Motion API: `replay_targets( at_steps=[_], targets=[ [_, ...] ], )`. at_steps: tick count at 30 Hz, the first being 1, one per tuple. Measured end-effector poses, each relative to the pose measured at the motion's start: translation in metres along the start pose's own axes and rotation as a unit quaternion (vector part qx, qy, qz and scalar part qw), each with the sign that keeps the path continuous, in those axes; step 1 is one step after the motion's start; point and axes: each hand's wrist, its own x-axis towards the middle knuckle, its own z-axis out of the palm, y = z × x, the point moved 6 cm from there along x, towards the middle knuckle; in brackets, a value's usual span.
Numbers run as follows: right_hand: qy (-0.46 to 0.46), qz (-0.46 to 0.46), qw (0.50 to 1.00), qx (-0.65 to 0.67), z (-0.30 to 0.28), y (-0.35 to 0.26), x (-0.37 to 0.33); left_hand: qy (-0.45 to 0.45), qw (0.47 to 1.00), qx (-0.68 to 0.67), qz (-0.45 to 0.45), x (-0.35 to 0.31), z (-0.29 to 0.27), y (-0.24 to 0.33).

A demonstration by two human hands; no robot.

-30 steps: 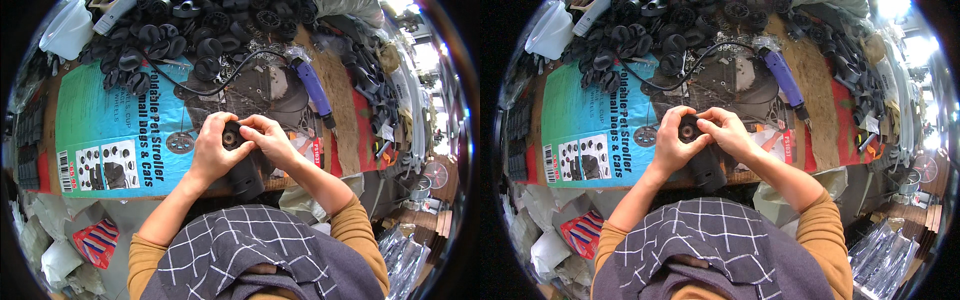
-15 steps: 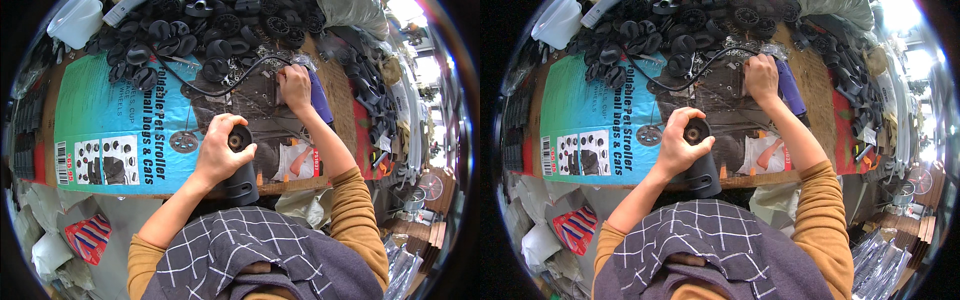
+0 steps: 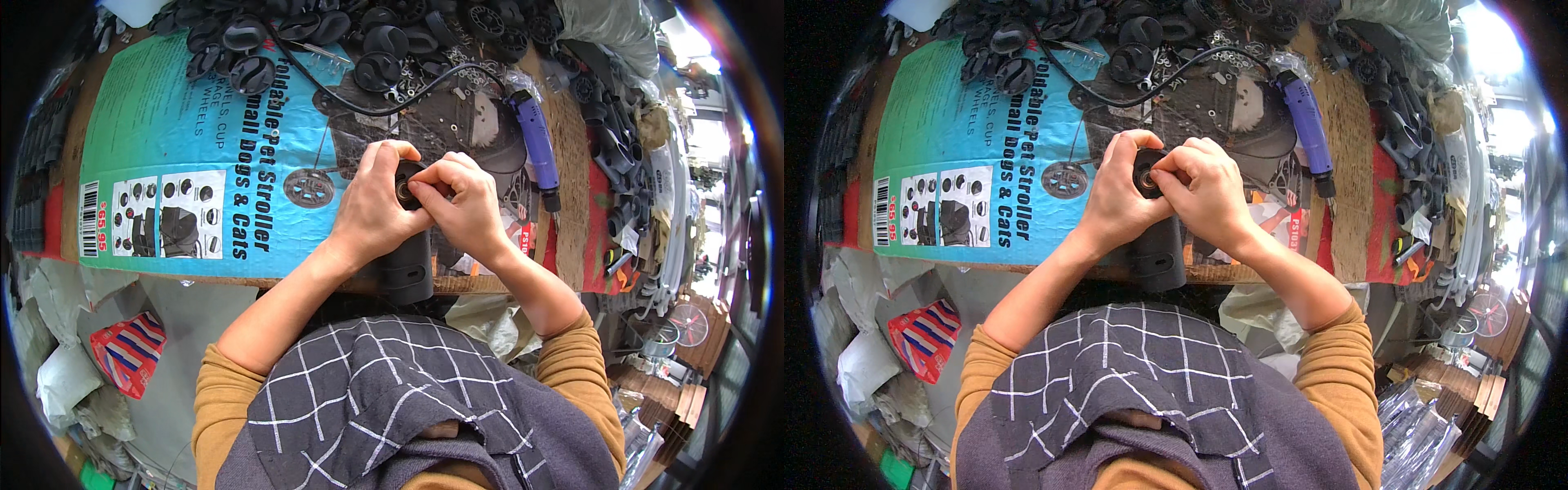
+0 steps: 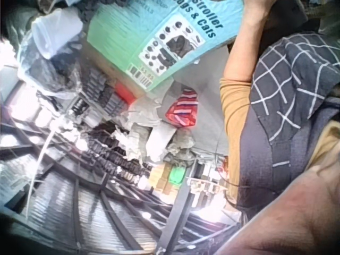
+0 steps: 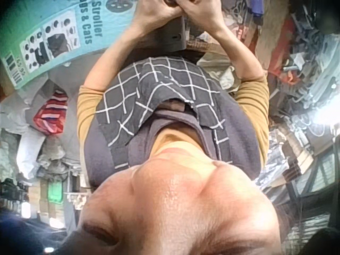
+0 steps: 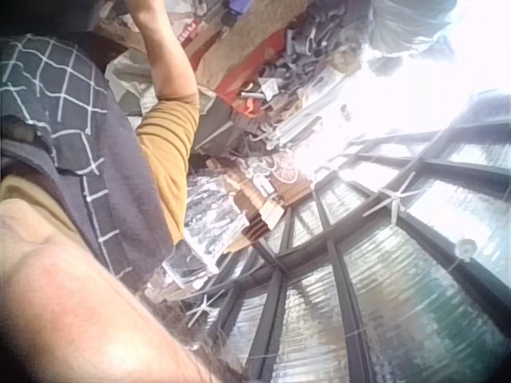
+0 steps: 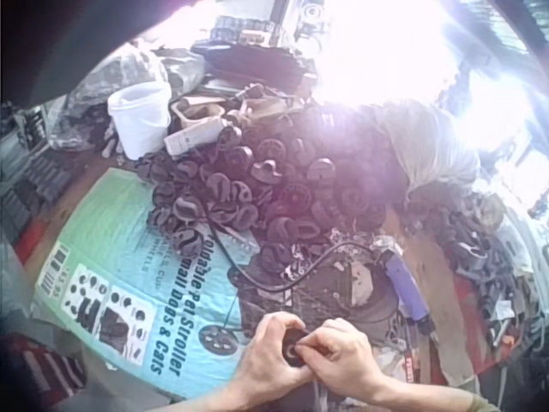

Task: The person assembles small black wheels by inserting springs and washers into a plastic hub, then using a hot glue gun to secure the components. The person repeats this process for multiple wheels, placing each finished unit on the workbench.

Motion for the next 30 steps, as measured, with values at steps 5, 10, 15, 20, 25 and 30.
replay_targets(
  at_steps=[5, 10, 15, 20, 25, 30],
  targets=[
    [0.038, 0.021, 0.999, 0.014, -0.011, 0.0, 0.003, -0.005, 1.0, 0.003, -0.008, 0.0, 0.0, 0.001],
    [0.13, 0.009, 0.989, -0.075, -0.025, 0.035, 0.04, -0.009, 0.999, -0.011, -0.03, 0.0, 0.0, 0.0],
    [0.15, -0.058, 0.966, -0.203, -0.004, 0.059, 0.077, -0.013, 1.0, 0.014, -0.02, 0.001, -0.001, 0.002],
    [0.142, -0.109, 0.959, -0.219, -0.001, 0.059, 0.085, -0.016, 1.0, 0.003, -0.021, 0.001, -0.001, 0.002],
    [0.116, -0.097, 0.969, -0.196, 0.0, 0.065, 0.081, 0.007, 1.0, 0.005, 0.028, 0.001, -0.001, 0.002],
    [0.113, -0.014, 0.979, -0.166, -0.015, 0.058, 0.06, 0.025, 0.999, 0.007, 0.03, -0.003, -0.001, 0.001]
  ],
)
